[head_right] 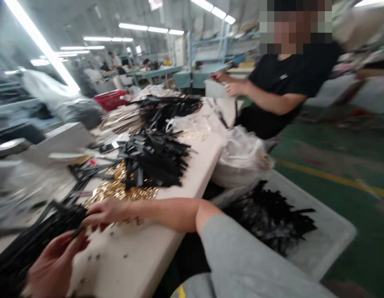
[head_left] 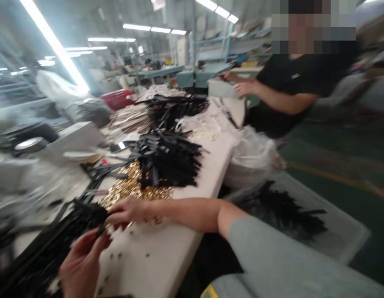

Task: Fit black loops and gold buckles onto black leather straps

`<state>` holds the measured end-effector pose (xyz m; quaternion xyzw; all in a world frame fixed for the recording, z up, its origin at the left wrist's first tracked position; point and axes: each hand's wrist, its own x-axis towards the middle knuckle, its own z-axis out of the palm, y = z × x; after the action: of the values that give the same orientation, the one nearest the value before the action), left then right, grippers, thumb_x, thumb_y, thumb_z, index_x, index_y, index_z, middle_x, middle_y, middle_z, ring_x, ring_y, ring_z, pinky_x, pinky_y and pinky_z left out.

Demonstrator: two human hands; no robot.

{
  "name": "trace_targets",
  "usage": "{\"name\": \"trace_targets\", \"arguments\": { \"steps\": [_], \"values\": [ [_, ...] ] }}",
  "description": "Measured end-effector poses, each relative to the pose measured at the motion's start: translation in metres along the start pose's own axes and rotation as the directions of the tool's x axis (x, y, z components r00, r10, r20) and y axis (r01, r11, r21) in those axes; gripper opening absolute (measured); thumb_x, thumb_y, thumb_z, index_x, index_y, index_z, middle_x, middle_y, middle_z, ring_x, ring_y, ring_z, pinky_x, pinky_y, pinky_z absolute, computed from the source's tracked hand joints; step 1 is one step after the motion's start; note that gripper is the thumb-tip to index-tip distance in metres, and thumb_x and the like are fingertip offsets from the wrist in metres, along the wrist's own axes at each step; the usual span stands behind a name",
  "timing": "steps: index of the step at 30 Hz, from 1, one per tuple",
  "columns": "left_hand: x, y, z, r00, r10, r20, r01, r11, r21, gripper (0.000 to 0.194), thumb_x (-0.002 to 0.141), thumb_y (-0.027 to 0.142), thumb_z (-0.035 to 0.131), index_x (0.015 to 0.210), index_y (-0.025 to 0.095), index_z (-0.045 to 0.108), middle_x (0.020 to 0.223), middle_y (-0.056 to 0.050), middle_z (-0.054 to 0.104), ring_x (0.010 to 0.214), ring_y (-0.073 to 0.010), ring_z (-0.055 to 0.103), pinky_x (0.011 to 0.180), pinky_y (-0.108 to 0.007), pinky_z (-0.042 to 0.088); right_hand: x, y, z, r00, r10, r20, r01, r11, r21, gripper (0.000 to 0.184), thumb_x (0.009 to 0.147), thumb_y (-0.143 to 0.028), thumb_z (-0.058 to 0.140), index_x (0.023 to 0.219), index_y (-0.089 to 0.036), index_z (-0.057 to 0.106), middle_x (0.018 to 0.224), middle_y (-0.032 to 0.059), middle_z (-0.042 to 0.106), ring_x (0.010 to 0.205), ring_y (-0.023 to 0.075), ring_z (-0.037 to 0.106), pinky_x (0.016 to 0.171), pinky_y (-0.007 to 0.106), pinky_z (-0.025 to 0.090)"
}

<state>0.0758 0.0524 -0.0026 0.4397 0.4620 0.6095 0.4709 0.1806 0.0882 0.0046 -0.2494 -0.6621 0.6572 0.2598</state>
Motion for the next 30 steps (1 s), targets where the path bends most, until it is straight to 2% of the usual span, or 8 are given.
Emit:
{"name": "trace_targets", "arguments": {
  "steps": [2, 3, 5, 8, 12, 16, 23, 30],
  "values": [
    [-0.024, 0.014, -0.040, 0.991, 0.012, -0.133, 0.003, 0.994, 0.111, 0.049, 0.068, 0.051, 0.075, 0.101, 0.017, 0.063, 0.078, -0.005, 0.070, 0.070, -0.0204, 0.069, 0.067, -0.032, 0.056, -0.003, -0.003, -0.003, 0.999, -0.036, -0.018, 0.035, 0.996, -0.084, 0.014, 0.091, -0.024, 0.056, 0.085, -0.013, 0.063, 0.066, -0.0033, 0.060, 0.055, 0.0061, 0.056, 0.050, 0.013, 0.044],
    [-0.033, 0.020, -0.052, 0.982, 0.027, -0.186, 0.002, 0.988, 0.155, 0.048, 0.069, 0.050, 0.075, 0.101, 0.016, 0.063, 0.078, -0.005, 0.070, 0.070, -0.0201, 0.070, 0.067, -0.032, 0.056, -0.002, -0.002, -0.005, 0.999, -0.041, -0.025, 0.038, 0.994, -0.105, 0.016, 0.092, -0.023, 0.055, 0.083, -0.012, 0.062, 0.064, -0.0032, 0.059, 0.053, 0.0058, 0.055, 0.048, 0.013, 0.043],
    [-0.042, 0.024, -0.063, 0.967, 0.055, -0.249, -0.002, 0.978, 0.209, 0.047, 0.070, 0.049, 0.074, 0.101, 0.016, 0.063, 0.079, -0.006, 0.070, 0.069, -0.0194, 0.069, 0.066, -0.031, 0.056, 0.000, 0.002, -0.008, 0.998, -0.050, -0.029, 0.046, 0.993, -0.104, 0.017, 0.091, -0.024, 0.055, 0.081, -0.011, 0.061, 0.063, -0.0031, 0.058, 0.050, 0.0056, 0.054, 0.046, 0.013, 0.042],
    [-0.035, 0.018, -0.061, 0.965, 0.056, -0.254, -0.007, 0.982, 0.189, 0.044, 0.071, 0.049, 0.074, 0.097, 0.015, 0.062, 0.080, -0.006, 0.070, 0.066, -0.0176, 0.069, 0.064, -0.028, 0.055, 0.001, 0.005, -0.007, 0.999, -0.040, -0.036, 0.036, 0.993, -0.110, 0.021, 0.090, -0.029, 0.057, 0.078, -0.011, 0.060, 0.062, -0.0026, 0.058, 0.049, 0.0059, 0.055, 0.046, 0.014, 0.043],
    [-0.022, 0.006, -0.056, 0.973, 0.003, -0.229, 0.010, 0.998, 0.057, 0.040, 0.074, 0.049, 0.072, 0.092, 0.015, 0.060, 0.079, -0.005, 0.070, 0.063, -0.0149, 0.068, 0.060, -0.024, 0.053, 0.000, 0.003, -0.004, 0.998, -0.022, -0.060, 0.013, 0.990, -0.137, 0.023, 0.090, -0.030, 0.058, 0.078, -0.011, 0.059, 0.062, -0.0023, 0.059, 0.048, 0.0058, 0.055, 0.044, 0.014, 0.042],
    [-0.020, 0.002, -0.059, 0.963, -0.049, -0.266, 0.045, 0.999, -0.020, 0.040, 0.072, 0.050, 0.074, 0.089, 0.016, 0.059, 0.079, -0.004, 0.070, 0.064, -0.0143, 0.068, 0.058, -0.021, 0.051, 0.001, 0.003, -0.004, 0.997, -0.003, -0.071, -0.007, 0.990, -0.142, 0.022, 0.090, -0.029, 0.057, 0.078, -0.011, 0.059, 0.062, -0.0027, 0.060, 0.046, 0.0051, 0.055, 0.043, 0.013, 0.041],
    [-0.020, 0.002, -0.060, 0.954, -0.054, -0.294, 0.057, 0.998, 0.000, 0.038, 0.066, 0.044, 0.080, 0.084, 0.016, 0.063, 0.075, -0.001, 0.068, 0.065, -0.0119, 0.066, 0.063, -0.021, 0.050, -0.001, 0.000, -0.003, 0.999, 0.007, -0.034, -0.011, 0.994, -0.112, 0.024, 0.089, -0.033, 0.059, 0.082, -0.010, 0.062, 0.063, -0.0016, 0.062, 0.050, 0.0056, 0.057, 0.046, 0.013, 0.045],
    [-0.020, 0.003, -0.062, 0.963, 0.013, -0.270, -0.005, 1.000, 0.030, 0.033, 0.064, 0.035, 0.082, 0.085, 0.016, 0.066, 0.080, -0.001, 0.067, 0.069, -0.0104, 0.064, 0.068, -0.021, 0.050, 0.001, 0.004, -0.005, 0.999, 0.024, -0.024, -0.027, 0.994, -0.107, 0.016, 0.090, -0.024, 0.056, 0.088, -0.010, 0.064, 0.062, -0.0020, 0.061, 0.050, 0.0055, 0.057, 0.046, 0.013, 0.045]
  ]
}}
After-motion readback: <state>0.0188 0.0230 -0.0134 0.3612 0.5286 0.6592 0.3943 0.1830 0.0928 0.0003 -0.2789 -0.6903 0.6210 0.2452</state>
